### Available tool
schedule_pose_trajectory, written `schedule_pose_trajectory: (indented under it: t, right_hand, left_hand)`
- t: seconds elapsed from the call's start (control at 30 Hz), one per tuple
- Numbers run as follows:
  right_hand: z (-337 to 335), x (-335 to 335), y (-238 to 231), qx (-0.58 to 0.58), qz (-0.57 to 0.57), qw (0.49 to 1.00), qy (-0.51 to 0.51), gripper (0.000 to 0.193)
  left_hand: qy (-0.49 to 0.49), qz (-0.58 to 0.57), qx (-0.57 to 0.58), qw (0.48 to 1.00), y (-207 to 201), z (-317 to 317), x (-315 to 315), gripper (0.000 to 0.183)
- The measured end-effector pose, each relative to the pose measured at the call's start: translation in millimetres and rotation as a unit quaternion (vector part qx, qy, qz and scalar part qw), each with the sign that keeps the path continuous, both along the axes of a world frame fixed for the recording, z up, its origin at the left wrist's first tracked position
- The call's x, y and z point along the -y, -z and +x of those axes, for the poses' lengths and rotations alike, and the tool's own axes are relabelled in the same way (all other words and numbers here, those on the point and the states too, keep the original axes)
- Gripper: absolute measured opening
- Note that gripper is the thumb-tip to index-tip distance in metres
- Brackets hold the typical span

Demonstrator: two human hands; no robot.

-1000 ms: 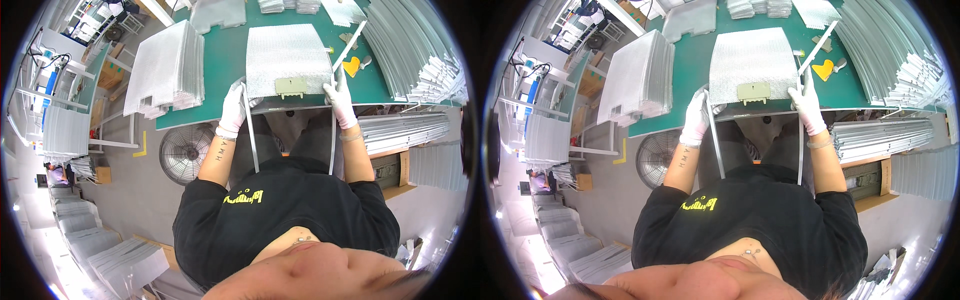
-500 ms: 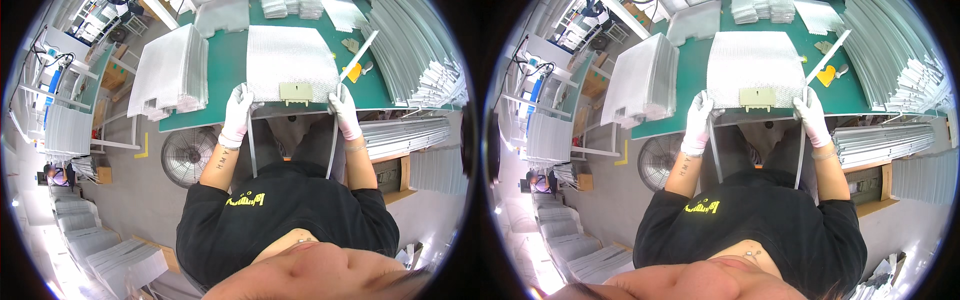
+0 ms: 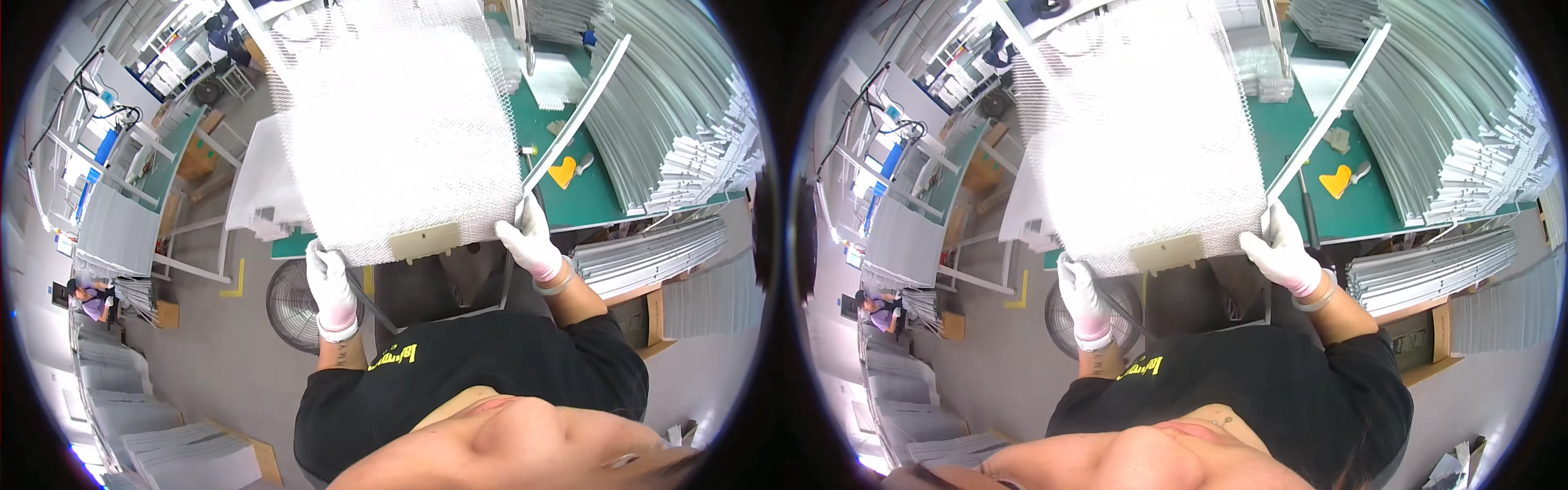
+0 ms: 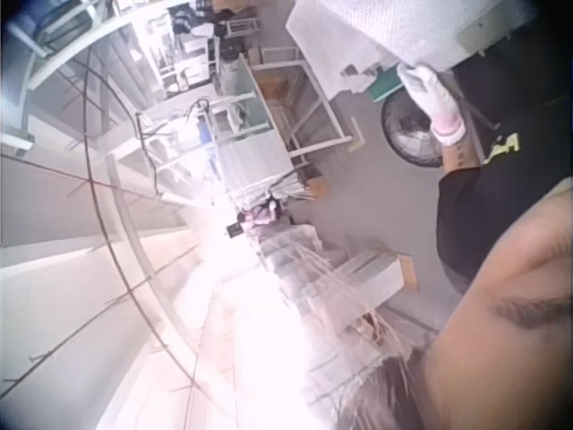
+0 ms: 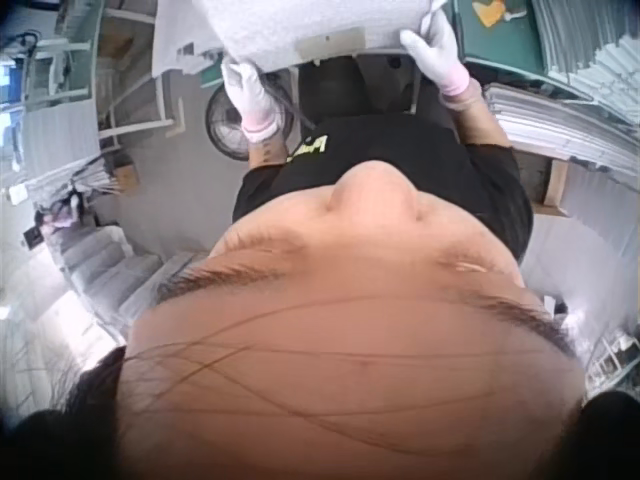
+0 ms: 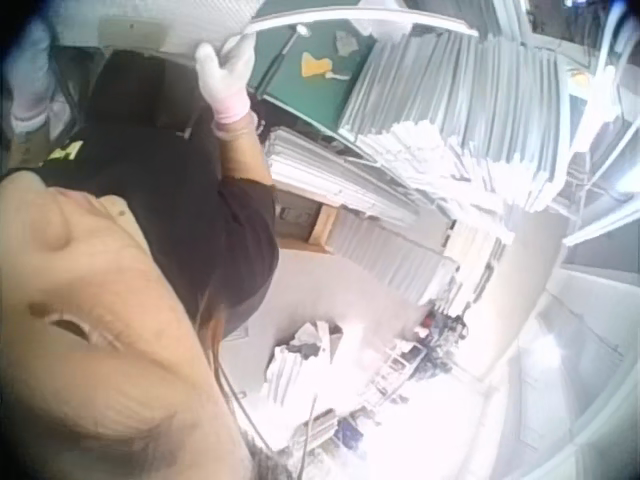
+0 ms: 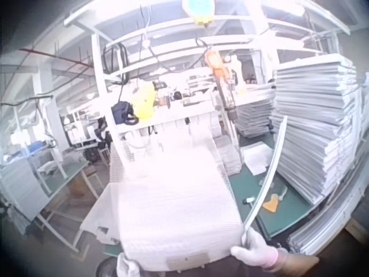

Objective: The person assembles metal frames by placing a mesh sheet on a workbench, positioning a plastic guide, and inserting metal bars into the mesh. They then use a power drill to secure the bars to the mesh, repeating the process for multiple units.

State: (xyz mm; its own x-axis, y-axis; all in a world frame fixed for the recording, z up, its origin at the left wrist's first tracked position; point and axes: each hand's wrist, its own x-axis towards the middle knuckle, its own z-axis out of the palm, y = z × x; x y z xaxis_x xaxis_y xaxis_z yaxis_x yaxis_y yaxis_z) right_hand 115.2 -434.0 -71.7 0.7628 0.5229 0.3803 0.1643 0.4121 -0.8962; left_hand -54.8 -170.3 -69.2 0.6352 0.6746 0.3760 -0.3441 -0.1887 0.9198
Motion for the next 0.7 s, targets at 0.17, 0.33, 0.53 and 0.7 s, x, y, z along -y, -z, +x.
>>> schedule_pose_trajectory:
  t: [0.17,0.33,0.53,0.7]
  right_hand:
    - [27.1,-15.4,-66.2,0.135,0.031,0.987,0.085,0.034]
    - [86.0,-22.3,-84.4,0.113,0.066,0.976,0.173,0.018]
    - [98.0,-18.8,-58.2,0.146,0.084,0.952,0.254,0.041]
    - [98.1,-17.1,-56.5,0.152,0.031,0.947,0.283,0.037]
  left_hand:
    - [0.073,-0.02,0.154,0.985,-41.6,31.9,-11.0,0.036]
    - [0.088,0.062,0.115,0.988,-69.7,112.6,-39.3,0.013]
    - [0.027,0.058,0.128,0.99,-69.0,153.6,1.1,0.014]
    - [0.17,-0.016,0.108,0.979,-73.9,154.0,-14.6,0.015]
